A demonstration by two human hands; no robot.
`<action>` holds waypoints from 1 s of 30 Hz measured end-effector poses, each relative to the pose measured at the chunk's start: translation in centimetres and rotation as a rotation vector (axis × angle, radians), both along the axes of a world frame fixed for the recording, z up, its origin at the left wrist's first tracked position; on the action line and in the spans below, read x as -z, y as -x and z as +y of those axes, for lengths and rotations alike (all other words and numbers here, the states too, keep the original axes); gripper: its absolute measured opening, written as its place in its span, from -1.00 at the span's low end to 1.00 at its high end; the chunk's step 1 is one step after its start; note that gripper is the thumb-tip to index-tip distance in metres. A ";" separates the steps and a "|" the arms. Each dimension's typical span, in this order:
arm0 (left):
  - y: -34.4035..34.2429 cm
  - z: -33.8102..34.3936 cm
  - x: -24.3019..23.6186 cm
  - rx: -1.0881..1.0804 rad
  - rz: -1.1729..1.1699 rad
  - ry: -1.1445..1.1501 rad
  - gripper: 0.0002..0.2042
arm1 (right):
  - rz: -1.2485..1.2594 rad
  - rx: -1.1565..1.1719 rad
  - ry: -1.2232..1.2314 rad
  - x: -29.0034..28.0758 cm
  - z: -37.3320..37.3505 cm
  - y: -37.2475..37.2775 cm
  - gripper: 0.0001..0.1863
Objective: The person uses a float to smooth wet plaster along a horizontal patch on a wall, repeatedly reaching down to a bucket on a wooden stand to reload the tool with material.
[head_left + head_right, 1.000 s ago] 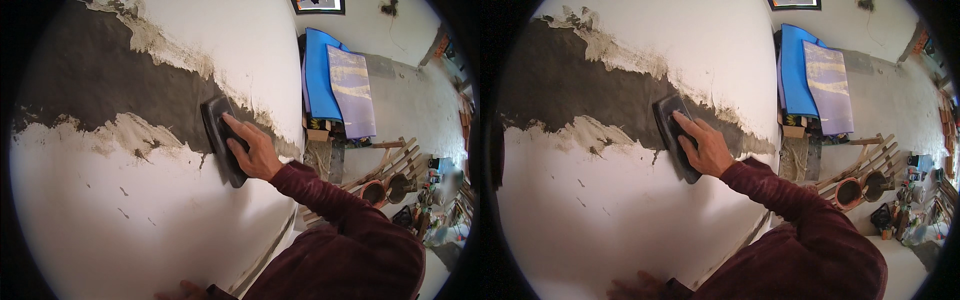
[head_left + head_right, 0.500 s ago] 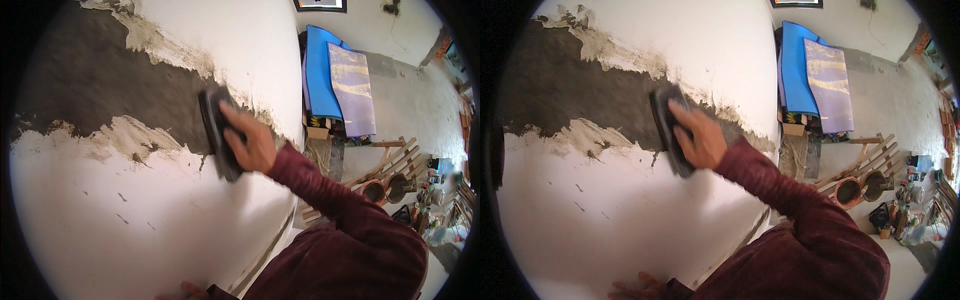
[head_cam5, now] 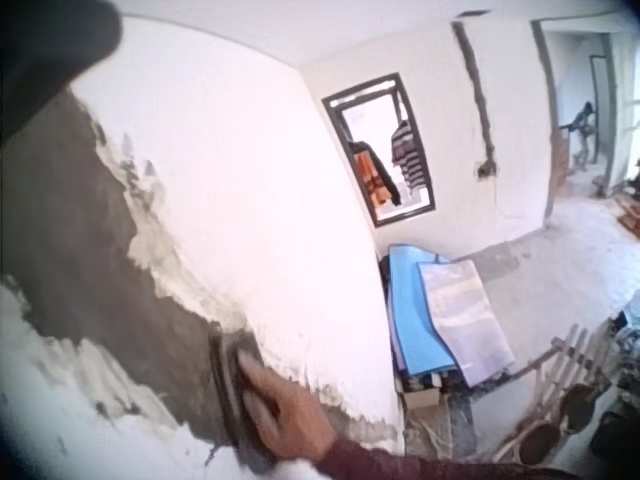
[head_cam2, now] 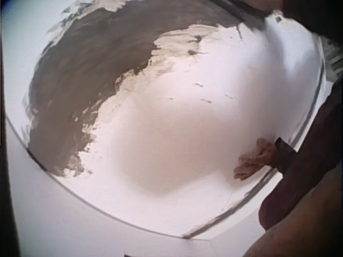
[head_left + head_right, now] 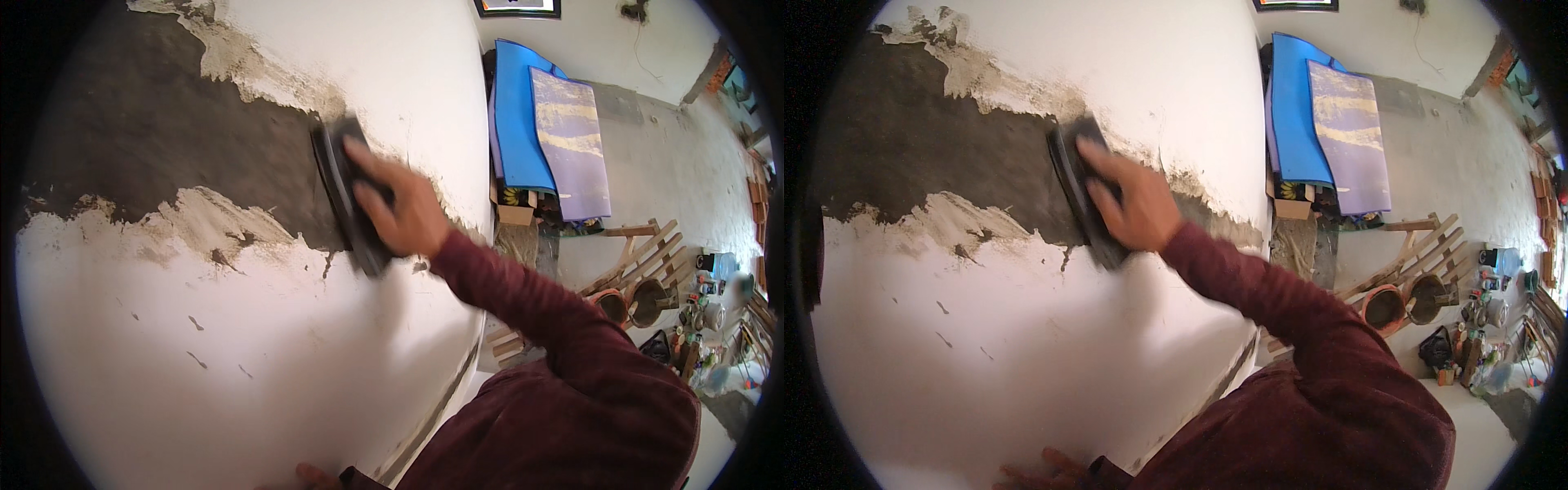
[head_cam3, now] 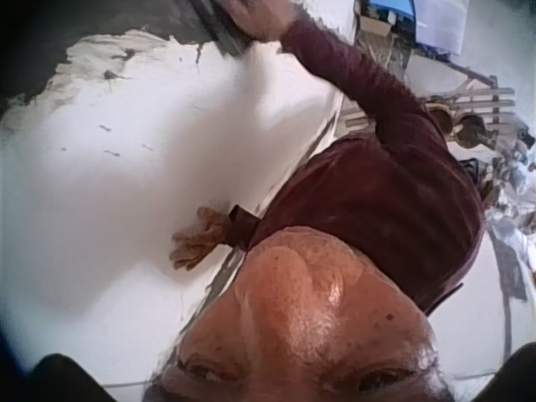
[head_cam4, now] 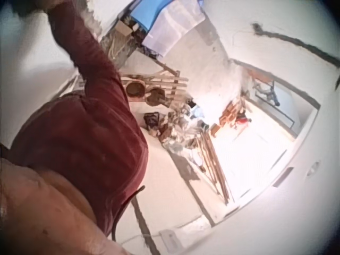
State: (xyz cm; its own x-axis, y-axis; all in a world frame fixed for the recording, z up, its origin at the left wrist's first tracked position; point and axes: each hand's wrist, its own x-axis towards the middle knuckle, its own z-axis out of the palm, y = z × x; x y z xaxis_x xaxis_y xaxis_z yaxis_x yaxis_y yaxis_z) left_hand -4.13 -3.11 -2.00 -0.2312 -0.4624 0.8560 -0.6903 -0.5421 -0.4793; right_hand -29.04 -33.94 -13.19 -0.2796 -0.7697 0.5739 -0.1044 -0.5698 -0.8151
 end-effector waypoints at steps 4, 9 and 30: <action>0.0 0.3 0.0 0.012 0.009 0.009 -0.18 | -0.080 0.030 0.005 -0.8 -1.5 0.4 -0.44; 0.2 0.4 0.1 -0.001 0.059 -0.001 -0.18 | -0.121 -0.074 -0.371 4.7 1.5 -0.6 -0.40; 0.0 0.3 -0.3 0.002 0.044 0.005 -0.25 | 0.034 -0.075 -0.049 -2.2 -1.9 1.7 -0.43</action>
